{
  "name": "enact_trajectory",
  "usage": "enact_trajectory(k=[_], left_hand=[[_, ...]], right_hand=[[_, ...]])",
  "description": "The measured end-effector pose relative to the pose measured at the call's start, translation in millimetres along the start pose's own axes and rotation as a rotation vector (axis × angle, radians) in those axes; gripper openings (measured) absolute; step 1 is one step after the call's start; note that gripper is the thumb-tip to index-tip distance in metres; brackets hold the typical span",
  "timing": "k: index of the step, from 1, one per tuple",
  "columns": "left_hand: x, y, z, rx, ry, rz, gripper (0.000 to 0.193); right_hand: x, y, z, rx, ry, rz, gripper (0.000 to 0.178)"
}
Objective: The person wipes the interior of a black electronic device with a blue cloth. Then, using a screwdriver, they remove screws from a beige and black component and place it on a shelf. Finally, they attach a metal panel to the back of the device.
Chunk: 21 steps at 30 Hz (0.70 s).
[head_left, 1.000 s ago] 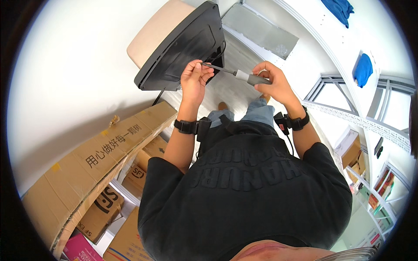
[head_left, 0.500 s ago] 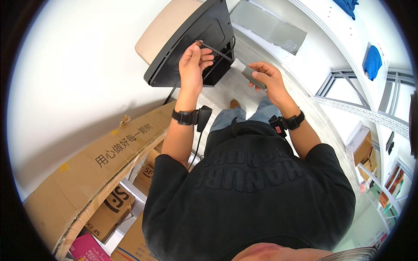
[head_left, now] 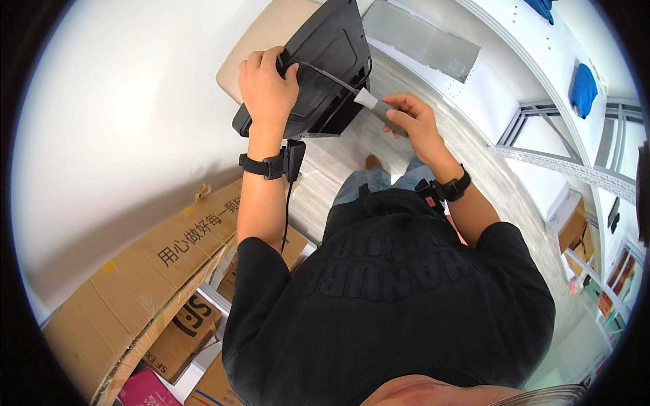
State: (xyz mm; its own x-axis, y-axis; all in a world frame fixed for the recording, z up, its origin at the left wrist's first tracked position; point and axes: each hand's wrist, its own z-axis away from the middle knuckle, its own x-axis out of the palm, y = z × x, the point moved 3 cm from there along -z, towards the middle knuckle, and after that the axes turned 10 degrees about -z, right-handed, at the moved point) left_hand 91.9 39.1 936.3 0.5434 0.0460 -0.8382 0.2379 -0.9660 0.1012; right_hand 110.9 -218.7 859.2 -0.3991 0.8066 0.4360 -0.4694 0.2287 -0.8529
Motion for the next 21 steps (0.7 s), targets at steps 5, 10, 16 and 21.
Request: enact_trajectory(k=[5, 10, 16, 21], left_hand=[[2.6, 2.8, 4.5, -0.018, 0.073, -0.019, 0.030], [4.0, 4.2, 6.5, -0.042, 0.092, -0.027, 0.029], [5.4, 6.1, 8.2, -0.061, 0.098, -0.075, 0.028], [2.5, 7.0, 7.4, -0.066, 0.093, -0.087, 0.029]], right_hand=[[7.9, -2.7, -2.7, 0.003, -0.004, -0.011, 0.024], [10.6, 0.5, -6.5, -0.016, -0.001, -0.005, 0.023], [21.0, -7.6, -4.2, -0.036, -0.002, 0.080, 0.026], [28.6, -21.2, 0.1, -0.202, -0.001, 0.280, 0.039]])
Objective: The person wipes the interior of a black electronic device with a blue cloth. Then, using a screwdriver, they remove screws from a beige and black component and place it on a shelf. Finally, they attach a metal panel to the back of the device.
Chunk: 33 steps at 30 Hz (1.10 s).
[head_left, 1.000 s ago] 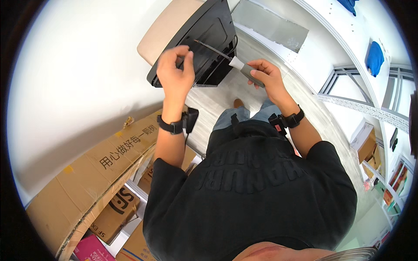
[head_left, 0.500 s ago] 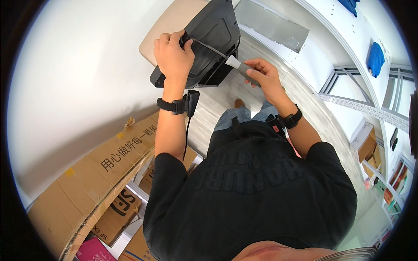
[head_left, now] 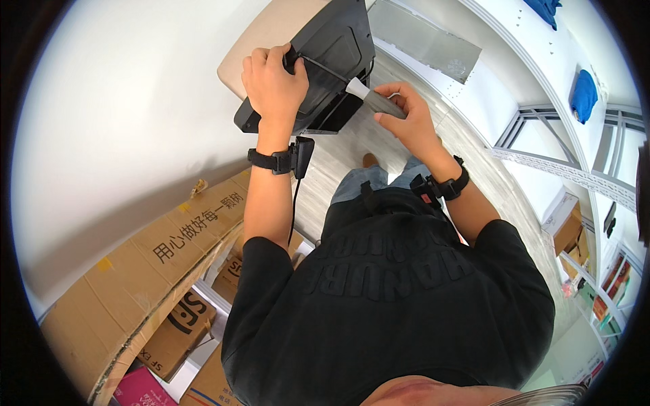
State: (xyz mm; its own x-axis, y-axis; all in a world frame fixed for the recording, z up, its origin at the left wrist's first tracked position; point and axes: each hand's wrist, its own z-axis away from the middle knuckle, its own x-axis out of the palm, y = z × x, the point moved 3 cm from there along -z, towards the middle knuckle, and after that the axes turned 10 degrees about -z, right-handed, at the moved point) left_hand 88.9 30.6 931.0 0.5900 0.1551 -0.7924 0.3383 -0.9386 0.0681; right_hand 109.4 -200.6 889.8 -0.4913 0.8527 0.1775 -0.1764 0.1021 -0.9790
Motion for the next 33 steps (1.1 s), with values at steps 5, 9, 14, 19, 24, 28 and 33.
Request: enact_trajectory(k=[5, 9, 14, 19, 24, 28, 33], left_hand=[[0.5, 0.3, 0.2, 0.006, 0.015, -0.003, 0.028], [0.0, 0.7, 0.8, 0.013, 0.031, -0.008, 0.028], [2.3, -1.0, 1.4, 0.021, 0.058, -0.014, 0.028], [2.1, -0.1, 1.6, 0.013, 0.048, -0.025, 0.028], [0.5, 1.6, 0.8, 0.008, 0.059, -0.024, 0.029], [1.1, 1.5, 1.1, -0.004, 0.046, -0.022, 0.028], [0.0, 0.8, 1.3, 0.005, 0.052, -0.014, 0.028]], right_hand=[[-2.2, 2.7, 1.4, -0.149, 0.010, 0.038, 0.047], [5.6, -13.0, 10.2, -0.154, 0.133, 0.011, 0.043], [9.1, -17.0, 11.7, 0.007, 0.253, -0.058, 0.036], [3.8, -1.4, 9.2, -0.207, 0.218, 0.231, 0.048], [5.2, -3.3, 12.9, -0.269, 0.168, 0.091, 0.055], [-2.7, 3.8, 13.0, -0.060, 0.175, 0.103, 0.054], [2.3, 5.8, 8.7, -0.071, 0.138, 0.021, 0.053]])
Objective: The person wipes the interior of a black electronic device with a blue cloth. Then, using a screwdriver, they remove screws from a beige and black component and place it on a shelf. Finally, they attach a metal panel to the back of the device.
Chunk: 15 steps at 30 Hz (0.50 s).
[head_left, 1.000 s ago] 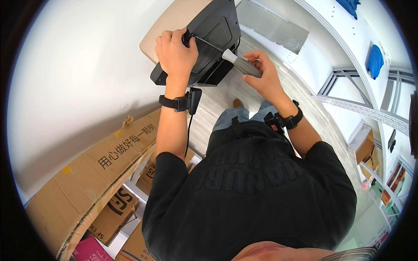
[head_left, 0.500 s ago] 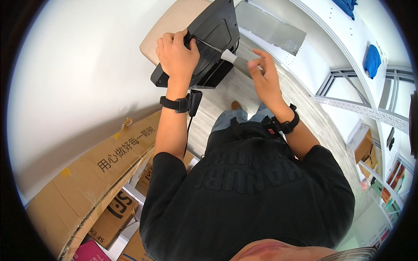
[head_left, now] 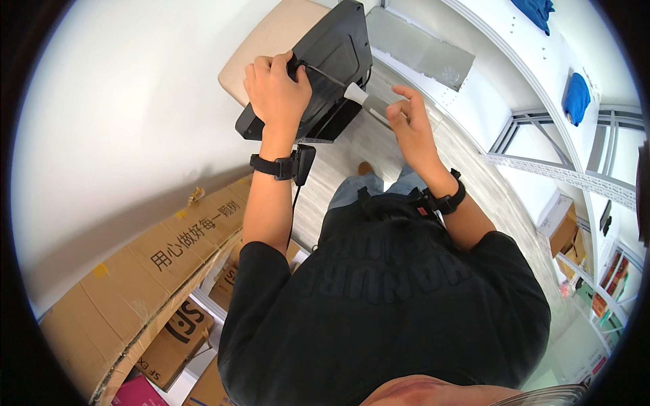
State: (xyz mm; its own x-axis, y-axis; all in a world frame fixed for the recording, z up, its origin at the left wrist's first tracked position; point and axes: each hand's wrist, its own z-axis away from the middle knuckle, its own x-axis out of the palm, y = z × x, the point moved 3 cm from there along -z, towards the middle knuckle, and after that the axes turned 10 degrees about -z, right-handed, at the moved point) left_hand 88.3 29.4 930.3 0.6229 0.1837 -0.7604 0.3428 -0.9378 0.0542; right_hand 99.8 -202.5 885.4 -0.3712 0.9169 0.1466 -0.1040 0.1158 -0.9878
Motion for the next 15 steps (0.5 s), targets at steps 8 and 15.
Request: enact_trajectory(k=[8, 15], left_hand=[[0.1, -0.2, 0.0, -0.023, -0.010, 0.012, 0.027], [3.4, -1.3, 2.0, 0.001, -0.006, 0.018, 0.028]], right_hand=[[2.4, -14.5, 9.0, 0.104, 0.029, -0.086, 0.048], [-2.6, -6.7, 5.0, 0.175, -0.044, -0.104, 0.037]])
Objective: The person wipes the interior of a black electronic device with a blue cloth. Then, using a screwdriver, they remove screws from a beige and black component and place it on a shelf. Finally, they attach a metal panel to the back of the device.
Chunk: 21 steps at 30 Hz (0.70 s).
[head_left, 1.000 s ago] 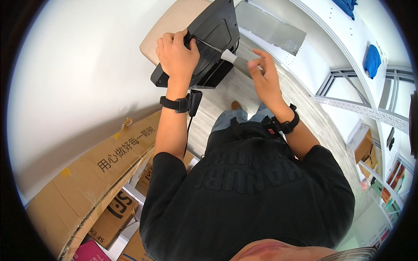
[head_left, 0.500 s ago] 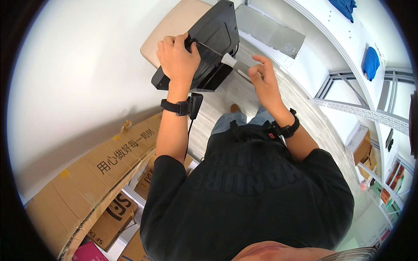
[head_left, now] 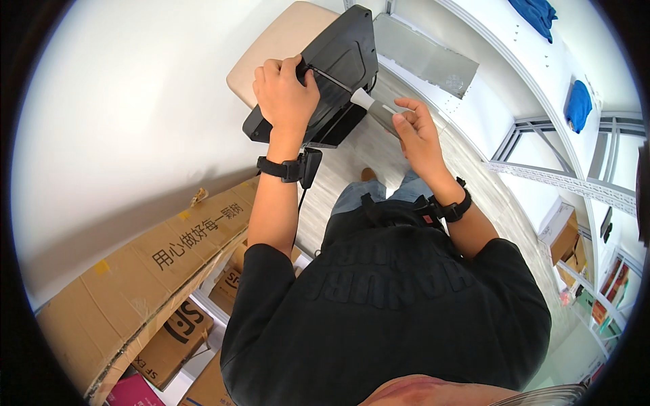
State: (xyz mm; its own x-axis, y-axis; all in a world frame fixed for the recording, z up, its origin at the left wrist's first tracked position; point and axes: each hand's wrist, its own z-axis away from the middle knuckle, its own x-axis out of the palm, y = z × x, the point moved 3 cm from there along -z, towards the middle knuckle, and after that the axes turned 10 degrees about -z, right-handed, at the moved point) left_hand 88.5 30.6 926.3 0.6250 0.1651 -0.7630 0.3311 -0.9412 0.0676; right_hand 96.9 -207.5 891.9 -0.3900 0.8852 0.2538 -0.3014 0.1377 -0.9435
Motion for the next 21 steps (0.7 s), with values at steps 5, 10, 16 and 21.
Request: enact_trajectory(k=[5, 10, 16, 21], left_hand=[[-4.3, 3.2, -0.3, -0.019, -0.020, -0.020, 0.028], [-5.1, 4.2, -0.6, -0.018, -0.015, -0.021, 0.028], [-4.9, 6.3, 1.9, -0.018, -0.009, -0.037, 0.028], [-3.9, 5.2, 1.5, -0.018, -0.023, -0.044, 0.028]], right_hand=[[3.1, -7.6, 1.5, 0.184, -0.051, -0.248, 0.037], [5.4, 4.8, 0.2, -0.284, -0.047, 0.265, 0.044], [2.5, -8.7, -2.0, 0.036, -0.053, 0.051, 0.034], [5.0, -4.5, -3.4, 0.169, -0.106, -0.084, 0.033]])
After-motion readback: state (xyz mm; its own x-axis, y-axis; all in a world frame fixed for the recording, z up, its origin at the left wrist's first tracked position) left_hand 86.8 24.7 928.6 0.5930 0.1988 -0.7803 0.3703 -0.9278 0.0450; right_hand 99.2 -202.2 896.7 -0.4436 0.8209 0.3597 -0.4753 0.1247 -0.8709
